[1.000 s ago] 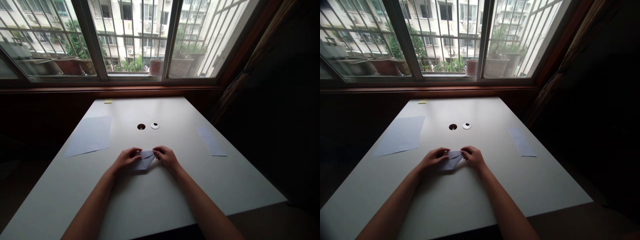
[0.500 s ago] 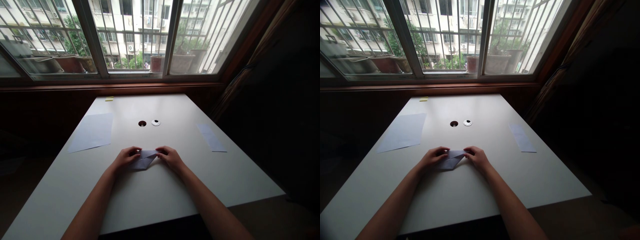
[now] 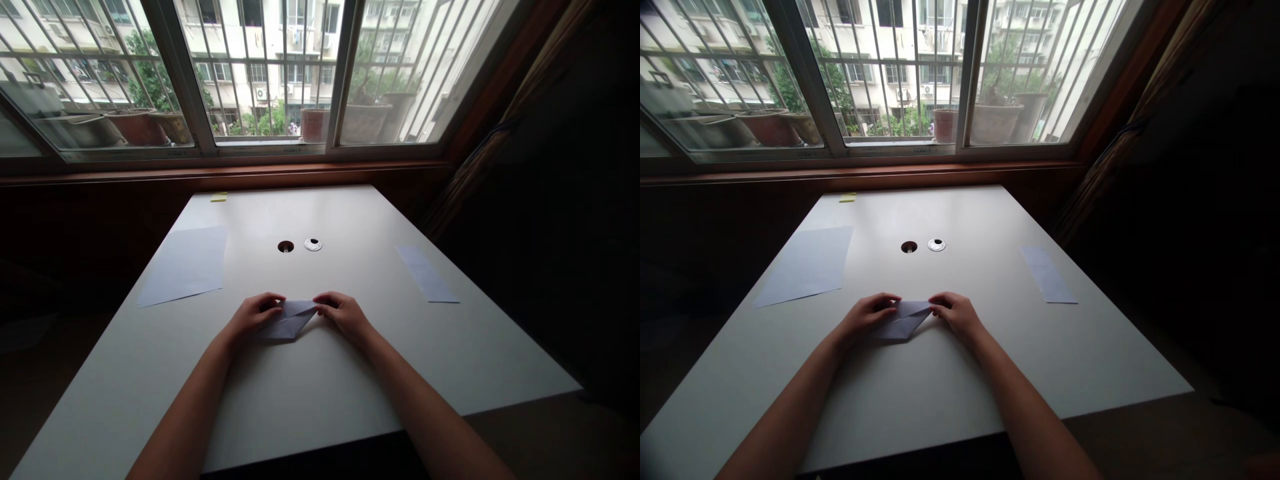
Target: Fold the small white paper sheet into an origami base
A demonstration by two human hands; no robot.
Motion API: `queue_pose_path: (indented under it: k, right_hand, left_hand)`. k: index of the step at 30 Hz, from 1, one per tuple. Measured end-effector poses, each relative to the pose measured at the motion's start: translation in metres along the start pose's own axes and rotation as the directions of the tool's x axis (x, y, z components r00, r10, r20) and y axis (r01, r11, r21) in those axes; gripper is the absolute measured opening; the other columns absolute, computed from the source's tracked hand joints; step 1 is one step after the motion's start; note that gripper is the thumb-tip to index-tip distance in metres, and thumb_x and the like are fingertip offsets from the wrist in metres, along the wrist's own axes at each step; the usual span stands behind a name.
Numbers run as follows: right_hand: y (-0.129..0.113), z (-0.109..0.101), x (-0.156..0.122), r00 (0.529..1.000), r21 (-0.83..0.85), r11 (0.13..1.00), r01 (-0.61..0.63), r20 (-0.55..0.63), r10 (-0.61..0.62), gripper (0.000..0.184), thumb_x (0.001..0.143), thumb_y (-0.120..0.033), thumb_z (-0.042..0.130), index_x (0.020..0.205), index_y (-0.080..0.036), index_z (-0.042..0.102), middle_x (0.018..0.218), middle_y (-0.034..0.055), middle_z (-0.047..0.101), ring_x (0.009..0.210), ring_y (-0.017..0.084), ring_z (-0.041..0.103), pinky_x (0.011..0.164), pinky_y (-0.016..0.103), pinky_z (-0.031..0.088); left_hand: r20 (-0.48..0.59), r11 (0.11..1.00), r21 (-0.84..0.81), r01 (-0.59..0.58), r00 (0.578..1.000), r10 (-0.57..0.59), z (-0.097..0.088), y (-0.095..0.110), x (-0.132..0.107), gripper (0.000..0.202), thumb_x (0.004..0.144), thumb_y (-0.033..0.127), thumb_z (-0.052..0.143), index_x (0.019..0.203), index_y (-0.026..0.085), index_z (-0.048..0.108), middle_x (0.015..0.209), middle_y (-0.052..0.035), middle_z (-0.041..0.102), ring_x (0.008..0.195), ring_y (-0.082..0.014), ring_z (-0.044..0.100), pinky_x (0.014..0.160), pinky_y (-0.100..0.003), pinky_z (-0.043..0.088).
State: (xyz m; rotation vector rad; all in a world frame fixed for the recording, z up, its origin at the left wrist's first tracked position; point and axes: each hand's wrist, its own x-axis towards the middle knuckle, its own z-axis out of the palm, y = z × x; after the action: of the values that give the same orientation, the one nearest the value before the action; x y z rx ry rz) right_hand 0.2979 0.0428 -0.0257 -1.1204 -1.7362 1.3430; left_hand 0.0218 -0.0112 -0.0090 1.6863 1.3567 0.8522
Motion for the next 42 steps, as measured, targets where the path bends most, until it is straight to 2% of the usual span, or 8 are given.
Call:
queue_pose_path:
  k: [5, 14, 24, 32, 42]
  right_hand:
    - [0.000, 0.000, 0.001, 1.000, 0.058, 0.998, -0.003, 0.009, 0.002, 0.028, 0.078, -0.038, 0.073, 0.098, -0.018, 0.074, 0.080, 0.0038, 0.072, 0.069, 0.015, 0.063, 0.071, 0.029, 0.051]
    - [-0.004, -0.001, 0.000, 1.000, 0.047, 0.999, -0.024, 0.014, 0.023, 0.026, 0.079, -0.036, 0.071, 0.098, -0.018, 0.074, 0.077, 0.0037, 0.072, 0.070, 0.016, 0.065, 0.071, 0.029, 0.051]
    - [-0.005, -0.002, 0.000, 0.999, -0.011, 1.000, 0.008, 0.031, -0.008, 0.024, 0.081, -0.036, 0.070, 0.098, -0.019, 0.074, 0.078, 0.0031, 0.072, 0.073, 0.017, 0.067, 0.074, 0.029, 0.052]
    - [-0.009, -0.001, -0.001, 1.000, -0.025, 1.000, -0.007, 0.026, 0.008, 0.023, 0.081, -0.035, 0.069, 0.097, -0.019, 0.073, 0.079, 0.0030, 0.073, 0.073, 0.017, 0.068, 0.074, 0.029, 0.052]
    - [-0.013, -0.002, 0.002, 0.999, -0.069, 0.998, 0.005, 0.048, -0.002, 0.026, 0.083, -0.039, 0.068, 0.099, -0.020, 0.073, 0.085, 0.0040, 0.074, 0.073, 0.018, 0.068, 0.074, 0.030, 0.052]
  left_hand:
    - [0.006, 1.000, -0.026, 0.012, 1.000, -0.012, 0.000, 0.001, 0.001, 0.038, 0.086, 0.046, 0.065, 0.114, 0.020, 0.069, 0.096, -0.0054, 0.070, 0.085, -0.0180, 0.064, 0.073, -0.025, 0.048]
    - [0.032, 0.997, -0.066, 0.047, 0.998, -0.045, -0.003, 0.004, 0.001, 0.039, 0.086, 0.047, 0.065, 0.114, 0.020, 0.069, 0.097, -0.0061, 0.069, 0.087, -0.0184, 0.062, 0.074, -0.025, 0.047]
    - [0.057, 0.997, 0.000, 0.083, 0.995, -0.083, 0.002, 0.008, 0.011, 0.037, 0.079, 0.048, 0.071, 0.104, 0.021, 0.074, 0.082, -0.0014, 0.065, 0.079, -0.0165, 0.057, 0.069, -0.025, 0.043]
    - [0.096, 0.994, -0.018, 0.104, 0.990, -0.102, 0.003, 0.010, 0.015, 0.031, 0.079, 0.043, 0.071, 0.099, 0.019, 0.075, 0.096, -0.0047, 0.074, 0.090, -0.0213, 0.064, 0.078, -0.028, 0.047]
    - [0.075, 0.994, -0.020, 0.111, 0.991, -0.109, 0.003, 0.010, 0.015, 0.028, 0.080, 0.043, 0.068, 0.093, 0.018, 0.074, 0.092, -0.0051, 0.074, 0.087, -0.0218, 0.065, 0.075, -0.029, 0.047]
